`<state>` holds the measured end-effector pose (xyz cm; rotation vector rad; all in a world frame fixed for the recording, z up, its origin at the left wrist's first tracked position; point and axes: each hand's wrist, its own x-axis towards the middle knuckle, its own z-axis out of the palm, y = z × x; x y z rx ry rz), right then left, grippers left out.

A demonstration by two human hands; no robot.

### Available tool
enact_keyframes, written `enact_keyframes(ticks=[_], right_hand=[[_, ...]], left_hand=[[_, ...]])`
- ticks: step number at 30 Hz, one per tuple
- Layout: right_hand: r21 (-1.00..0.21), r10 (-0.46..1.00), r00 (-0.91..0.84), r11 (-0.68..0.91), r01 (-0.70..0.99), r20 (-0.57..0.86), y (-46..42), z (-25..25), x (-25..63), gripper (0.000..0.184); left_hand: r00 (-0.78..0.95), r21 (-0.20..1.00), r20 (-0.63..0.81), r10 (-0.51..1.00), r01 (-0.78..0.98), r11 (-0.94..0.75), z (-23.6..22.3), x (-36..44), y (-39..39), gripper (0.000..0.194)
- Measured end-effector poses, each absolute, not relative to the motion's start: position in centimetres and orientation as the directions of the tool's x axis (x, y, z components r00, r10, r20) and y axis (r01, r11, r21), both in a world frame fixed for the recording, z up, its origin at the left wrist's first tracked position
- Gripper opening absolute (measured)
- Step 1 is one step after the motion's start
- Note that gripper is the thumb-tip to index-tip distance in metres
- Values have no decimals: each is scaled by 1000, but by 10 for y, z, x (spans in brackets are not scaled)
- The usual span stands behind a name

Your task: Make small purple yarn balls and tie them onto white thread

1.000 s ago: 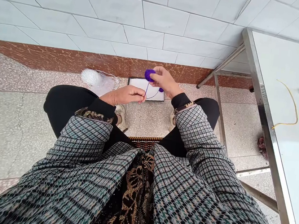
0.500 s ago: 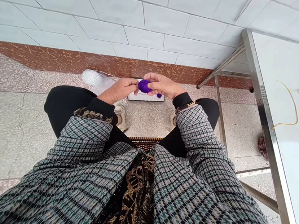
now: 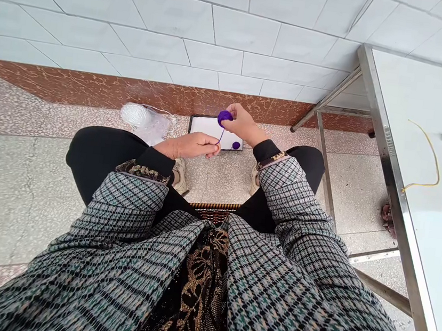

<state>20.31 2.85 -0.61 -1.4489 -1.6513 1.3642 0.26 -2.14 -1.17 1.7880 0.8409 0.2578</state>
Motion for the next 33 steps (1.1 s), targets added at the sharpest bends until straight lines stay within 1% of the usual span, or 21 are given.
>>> enact_keyframes(ticks=[2, 3, 4, 6, 7, 8, 9, 10, 11, 13, 14, 16, 18, 19, 22, 24, 27, 30, 33], right_hand=[[-831, 932, -298, -4, 556, -204, 26, -5, 204, 35], [-792, 909, -343, 23, 610, -237, 24, -3, 205, 35], [-769, 866, -401, 31, 639, -298, 22, -1, 206, 34], [-787, 729, -538, -1, 617, -423, 19, 4, 208, 33], [-821, 656, -604, -41, 570, -452, 17, 6, 209, 33], [-861, 601, -661, -96, 499, -450, 17, 7, 209, 33], [-900, 573, -704, -160, 405, -419, 16, 8, 210, 33], [-929, 576, -729, -224, 294, -370, 17, 9, 211, 33], [-944, 607, -729, -278, 180, -318, 18, 10, 212, 33], [-940, 704, -668, -340, -19, -242, 20, 10, 213, 35], [-934, 750, -622, -348, -85, -222, 22, 10, 213, 36], [-932, 823, -527, -333, -146, -212, 25, 8, 212, 37], [-943, 869, -438, -310, -121, -229, 27, 4, 210, 36], [-951, 884, -396, -299, -73, -247, 28, 2, 208, 35], [-949, 904, -298, -266, 170, -306, 27, -4, 204, 34], [-915, 893, -297, -237, 326, -337, 24, -5, 202, 34], [-861, 802, -415, -224, 456, -429, 21, -3, 203, 33], [-853, 653, -569, -257, 455, -500, 18, 2, 206, 33], [-892, 596, -665, -327, 311, -450, 18, 5, 209, 33]], left_hand=[[685, 889, -203, 700, 429, -162, -11, 0, -20, 22], [647, 885, -183, 740, 437, -163, -11, -2, -19, 24], [599, 880, -158, 785, 447, -164, -11, -4, -17, 25], [490, 869, -109, 865, 470, -156, -13, -9, -14, 26], [443, 864, -92, 892, 481, -149, -14, -11, -12, 26], [409, 860, -82, 909, 490, -143, -15, -12, -10, 25], [391, 859, -79, 917, 494, -136, -16, -13, -9, 25], [386, 861, -83, 919, 493, -130, -17, -14, -8, 25], [395, 866, -92, 914, 486, -123, -18, -13, -8, 25], [446, 877, -124, 886, 467, -112, -19, -10, -9, 25], [485, 881, -148, 862, 460, -107, -20, -7, -11, 24], [574, 886, -192, 796, 450, -111, -20, 0, -14, 22], [660, 888, -217, 720, 440, -136, -20, 5, -18, 21], [692, 889, -219, 688, 432, -152, -19, 6, -19, 22], [735, 893, -208, 645, 412, -181, -17, 6, -21, 25], [715, 895, -189, 673, 407, -181, -16, 2, -19, 25], [601, 888, -131, 789, 425, -177, -16, -6, -14, 24], [466, 871, -74, 882, 460, -170, -18, -12, -10, 24], [417, 872, -34, 908, 457, -177, -19, -15, -7, 26]])
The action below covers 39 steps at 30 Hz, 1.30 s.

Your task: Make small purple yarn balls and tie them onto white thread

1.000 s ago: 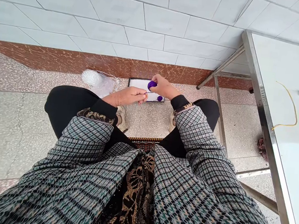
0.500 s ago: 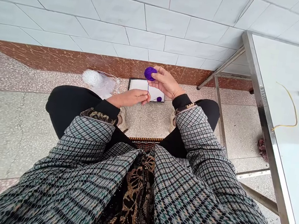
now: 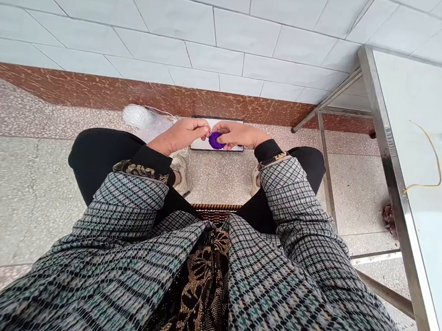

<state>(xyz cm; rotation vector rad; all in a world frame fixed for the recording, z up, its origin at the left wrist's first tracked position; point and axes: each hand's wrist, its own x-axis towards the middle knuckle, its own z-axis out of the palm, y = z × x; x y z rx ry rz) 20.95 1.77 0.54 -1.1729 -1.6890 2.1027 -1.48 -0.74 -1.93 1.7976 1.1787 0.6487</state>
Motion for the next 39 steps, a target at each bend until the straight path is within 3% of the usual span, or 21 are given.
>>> enact_keyframes(ticks=[6, 9, 12, 15, 17, 19, 21, 23, 24, 27, 29, 31, 33, 35, 39], right_hand=[[-890, 619, -742, -450, -67, -257, 22, 1, 216, 38], [-879, 726, -664, -421, -223, -179, 26, -2, 217, 47], [-892, 841, -513, -354, -282, -172, 29, -2, 214, 48], [-937, 897, -371, -314, -154, -240, 31, -6, 210, 35], [-944, 885, -329, -316, 93, -329, 30, -10, 208, 29], [-880, 803, -396, -313, 357, -446, 27, -12, 209, 31], [-835, 636, -557, -295, 464, -534, 23, -11, 211, 33], [-867, 503, -707, -329, 375, -497, 21, -7, 213, 34], [-890, 506, -745, -364, 273, -435, 21, -5, 215, 34], [-906, 698, -674, -411, -102, -241, 24, 1, 218, 41], [-886, 813, -555, -377, -271, -176, 28, 2, 217, 49], [-880, 872, -459, -343, -329, -169, 31, -1, 216, 54], [-897, 898, -389, -330, -293, -203, 32, -5, 212, 52], [-930, 902, -333, -336, -145, -274, 31, -9, 208, 43], [-900, 841, -342, -337, 278, -420, 25, -9, 204, 32]], left_hand=[[370, 908, 11, 929, 386, -164, -24, -14, -4, 30], [337, 916, -42, 941, 388, -98, -27, -9, -4, 26], [440, 921, -148, 886, 389, -39, -25, -3, -9, 25], [602, 915, -208, 771, 398, -63, -17, 1, -16, 22], [631, 910, -186, 753, 400, -110, -12, -1, -18, 22], [582, 908, -126, 803, 393, -143, -10, -4, -17, 24], [478, 908, -65, 876, 392, -146, -11, -9, -14, 25], [356, 907, -47, 933, 407, -110, -14, -12, -11, 25], [299, 905, -55, 953, 418, -79, -15, -13, -9, 25], [215, 901, -107, 971, 435, 3, -17, -10, -8, 23], [294, 903, -140, 945, 429, 0, -17, -7, -10, 22], [450, 907, -165, 878, 418, -43, -16, -3, -13, 22], [592, 911, -177, 786, 401, -96, -14, -1, -16, 23], [674, 917, -165, 720, 374, -140, -12, -1, -18, 24], [619, 925, -85, 781, 340, -169, -13, -6, -16, 23]])
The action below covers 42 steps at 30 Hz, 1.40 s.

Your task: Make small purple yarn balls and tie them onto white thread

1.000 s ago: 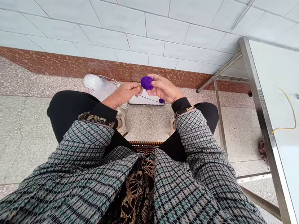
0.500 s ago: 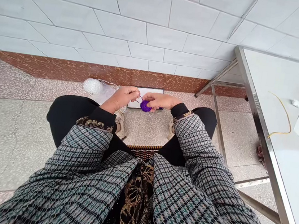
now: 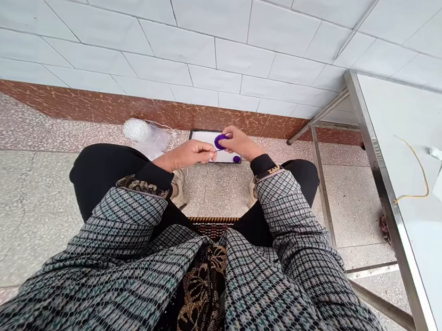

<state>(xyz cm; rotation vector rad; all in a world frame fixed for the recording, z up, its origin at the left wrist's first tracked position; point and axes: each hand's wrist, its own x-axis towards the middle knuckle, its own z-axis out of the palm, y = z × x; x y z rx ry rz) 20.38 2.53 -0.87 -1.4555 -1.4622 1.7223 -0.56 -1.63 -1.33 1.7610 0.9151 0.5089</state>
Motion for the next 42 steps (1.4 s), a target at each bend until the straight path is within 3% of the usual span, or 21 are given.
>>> enact_keyframes(ticks=[3, 6, 8, 10, 13, 16, 18, 20, 23, 26, 30, 33, 35, 38, 40, 42], right_hand=[[-857, 668, -546, -316, 407, -506, 20, -4, 206, 32], [-890, 556, -703, -370, 268, -443, 19, 2, 211, 33], [-910, 624, -717, -413, 35, -311, 20, 6, 215, 38], [-900, 757, -621, -394, -187, -203, 23, 9, 217, 44], [-894, 892, -407, -334, -297, -198, 28, 10, 216, 45], [-917, 910, -311, -344, -202, -273, 29, 6, 211, 37], [-939, 895, -323, -340, -48, -307, 27, 1, 207, 32], [-934, 839, -412, -305, 186, -356, 24, -1, 206, 33], [-866, 595, -644, -204, 457, -480, 19, 0, 207, 35], [-901, 445, -784, -232, 366, -433, 18, 5, 212, 35], [-942, 730, -646, -333, -48, -225, 23, 12, 215, 41], [-949, 870, -454, -284, -139, -195, 27, 11, 212, 40], [-964, 902, -361, -265, -28, -237, 28, 6, 207, 33], [-928, 923, -255, -202, 312, -287, 27, -1, 201, 29], [-849, 903, -297, -124, 514, -311, 25, -2, 200, 28], [-788, 815, -417, -76, 611, -402, 22, 0, 201, 25]], left_hand=[[475, 926, -30, 879, 344, -154, -16, -13, -12, 23], [389, 924, -11, 921, 357, -140, -17, -18, -8, 24], [362, 923, -23, 932, 367, -119, -17, -18, -8, 25], [375, 923, -55, 925, 373, -96, -16, -15, -8, 25], [498, 923, -100, 862, 370, -106, -14, -10, -12, 24], [626, 922, -108, 772, 353, -157, -13, -6, -15, 25], [649, 925, -105, 753, 342, -167, -13, -5, -17, 25], [617, 926, -85, 782, 339, -167, -13, -6, -17, 25], [499, 916, -31, 866, 362, -175, -16, -11, -14, 23], [344, 898, -16, 939, 418, -138, -20, -16, -9, 22], [248, 901, -55, 967, 429, -59, -25, -14, -5, 21], [410, 913, -89, 908, 399, -91, -23, -7, -10, 21], [531, 917, -98, 841, 377, -131, -21, -4, -14, 22], [558, 920, -61, 828, 353, -171, -18, -4, -17, 22], [489, 919, -25, 872, 355, -173, -18, -6, -16, 21], [411, 915, -5, 911, 370, -162, -18, -10, -14, 20]])
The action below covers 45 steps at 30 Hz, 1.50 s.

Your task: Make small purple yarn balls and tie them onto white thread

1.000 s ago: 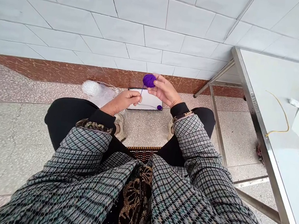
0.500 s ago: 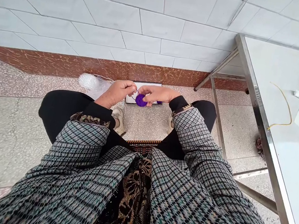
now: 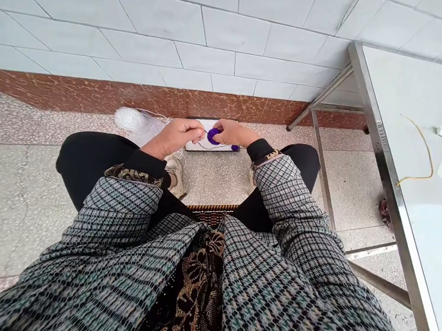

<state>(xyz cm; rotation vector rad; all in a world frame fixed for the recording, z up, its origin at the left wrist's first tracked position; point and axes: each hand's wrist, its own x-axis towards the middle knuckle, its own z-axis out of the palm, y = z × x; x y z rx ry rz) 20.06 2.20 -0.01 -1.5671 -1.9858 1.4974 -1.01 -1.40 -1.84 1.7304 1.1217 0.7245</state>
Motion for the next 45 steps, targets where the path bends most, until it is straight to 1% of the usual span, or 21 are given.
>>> enact_keyframes(ticks=[3, 6, 8, 10, 12, 14, 16, 18, 20, 22, 23, 25, 28, 31, 33, 35, 37, 39, 41, 43, 45], right_hand=[[-796, 636, -578, -98, 597, -511, 18, 5, 203, 25], [-888, 568, -693, -176, 425, -444, 16, 9, 205, 26], [-933, 596, -718, -261, 249, -359, 17, 10, 207, 27], [-944, 679, -681, -326, 56, -275, 21, 10, 208, 29], [-939, 784, -583, -329, -99, -214, 26, 8, 209, 33], [-945, 864, -465, -292, -150, -193, 30, 4, 208, 33], [-964, 902, -376, -257, -69, -214, 32, -1, 206, 29], [-963, 901, -345, -233, 133, -265, 30, -4, 203, 30], [-910, 851, -394, -202, 362, -346, 25, -3, 201, 33], [-855, 735, -513, -175, 488, -444, 20, 0, 202, 33], [-849, 667, -574, -176, 499, -475, 18, 3, 203, 32], [-874, 573, -668, -212, 438, -474, 16, 6, 206, 31], [-926, 565, -737, -282, 251, -372, 18, 7, 209, 35], [-951, 654, -726, -310, -1, -213, 23, 3, 211, 38], [-951, 773, -622, -272, -146, -126, 27, 1, 210, 40], [-958, 873, -480, -209, -195, -92, 32, -2, 209, 40], [-977, 920, -378, -166, -136, -104, 34, -6, 207, 35], [-989, 928, -346, -147, 1, -138, 35, -11, 204, 31], [-975, 902, -385, -135, 176, -194, 33, -16, 203, 33], [-937, 822, -491, -135, 324, -288, 29, -17, 204, 33], [-915, 693, -621, -148, 374, -366, 26, -16, 207, 32]], left_hand=[[340, 902, -3, 940, 407, -144, -19, -15, -10, 20], [290, 887, -10, 957, 445, -125, -20, -17, -7, 20], [253, 881, -18, 967, 461, -104, -22, -17, -6, 20], [244, 883, -44, 969, 463, -76, -23, -14, -6, 20], [297, 891, -86, 951, 451, -60, -25, -10, -8, 20], [416, 902, -117, 902, 424, -79, -24, -5, -12, 21], [537, 913, -113, 836, 389, -126, -23, -1, -15, 24], [587, 917, -90, 804, 363, -162, -21, -1, -17, 23], [566, 914, -68, 821, 366, -177, -19, -3, -17, 22], [512, 906, -41, 858, 382, -185, -18, -8, -15, 22], [482, 900, -24, 876, 392, -191, -18, -10, -14, 22], [420, 890, 12, 907, 410, -201, -17, -15, -11, 21], [341, 879, 40, 939, 435, -195, -18, -20, -7, 20], [294, 878, 17, 956, 454, -156, -22, -19, -5, 21], [319, 882, -21, 948, 452, -133, -24, -15, -6, 20], [426, 888, -71, 902, 438, -137, -24, -10, -9, 20], [565, 896, -99, 819, 409, -174, -22, -6, -13, 20], [643, 902, -83, 761, 374, -217, -20, -4, -16, 21], [628, 903, -45, 777, 358, -237, -20, -6, -16, 22], [552, 899, -11, 834, 370, -233, -20, -9, -15, 23], [459, 889, 31, 888, 394, -235, -21, -14, -12, 22]])
